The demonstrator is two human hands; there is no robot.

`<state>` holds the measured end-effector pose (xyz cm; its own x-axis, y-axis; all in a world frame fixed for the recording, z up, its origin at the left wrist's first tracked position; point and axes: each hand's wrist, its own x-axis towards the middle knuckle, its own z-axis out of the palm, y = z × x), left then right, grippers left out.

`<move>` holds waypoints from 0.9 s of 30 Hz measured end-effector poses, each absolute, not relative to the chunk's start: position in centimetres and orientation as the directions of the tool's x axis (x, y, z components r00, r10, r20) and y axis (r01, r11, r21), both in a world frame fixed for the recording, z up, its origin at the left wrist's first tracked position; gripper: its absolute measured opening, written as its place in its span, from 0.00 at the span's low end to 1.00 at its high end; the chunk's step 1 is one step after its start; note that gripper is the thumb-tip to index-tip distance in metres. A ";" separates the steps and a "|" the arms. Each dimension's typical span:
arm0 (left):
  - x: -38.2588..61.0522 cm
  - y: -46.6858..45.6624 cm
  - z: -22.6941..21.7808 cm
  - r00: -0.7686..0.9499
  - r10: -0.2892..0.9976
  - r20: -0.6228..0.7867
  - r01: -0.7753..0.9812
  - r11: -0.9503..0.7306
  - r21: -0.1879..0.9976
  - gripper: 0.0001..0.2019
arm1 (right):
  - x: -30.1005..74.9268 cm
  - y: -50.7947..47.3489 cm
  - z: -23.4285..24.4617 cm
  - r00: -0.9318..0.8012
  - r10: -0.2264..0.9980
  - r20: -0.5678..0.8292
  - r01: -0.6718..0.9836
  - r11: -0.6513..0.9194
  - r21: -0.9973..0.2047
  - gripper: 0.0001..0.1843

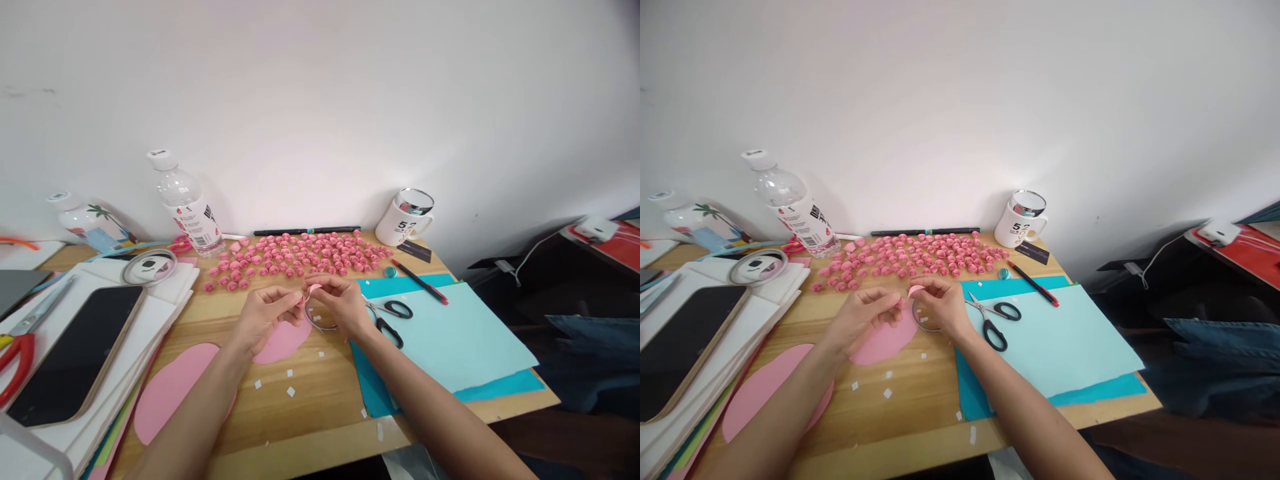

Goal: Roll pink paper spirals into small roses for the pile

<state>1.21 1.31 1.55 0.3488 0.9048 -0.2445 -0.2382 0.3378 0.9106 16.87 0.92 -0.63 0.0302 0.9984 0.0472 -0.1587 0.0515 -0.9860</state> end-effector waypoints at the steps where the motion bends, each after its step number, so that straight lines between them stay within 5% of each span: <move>1: 1.2 1.3 1.6 0.316 0.919 -0.236 -0.248 0.320 0.914 0.09 | 16.8 0.8 -0.6 -0.003 1.000 0.006 -0.182 0.005 -0.983 0.12; 5: 1.3 1.4 1.8 0.116 0.977 -0.179 -0.256 0.204 0.945 0.09 | 16.6 0.6 -0.6 -0.108 0.991 -0.078 -0.247 -0.103 -0.963 0.23; 10: 1.4 1.5 1.8 -0.025 0.993 -0.113 -0.202 0.106 0.974 0.09 | 16.5 0.9 -0.8 -0.058 0.996 -0.061 -0.324 -0.077 -0.943 0.21; 20: 1.5 1.1 1.9 0.004 1.000 -0.012 -0.026 0.012 1.000 0.07 | 16.6 0.5 -0.8 -0.186 0.973 -0.139 -0.322 -0.194 -0.927 0.24; 27: 1.7 0.9 2.1 0.094 0.995 -0.018 0.062 0.013 0.998 0.07 | 16.8 0.9 -0.9 0.071 0.997 -0.019 -0.291 0.002 -0.957 0.24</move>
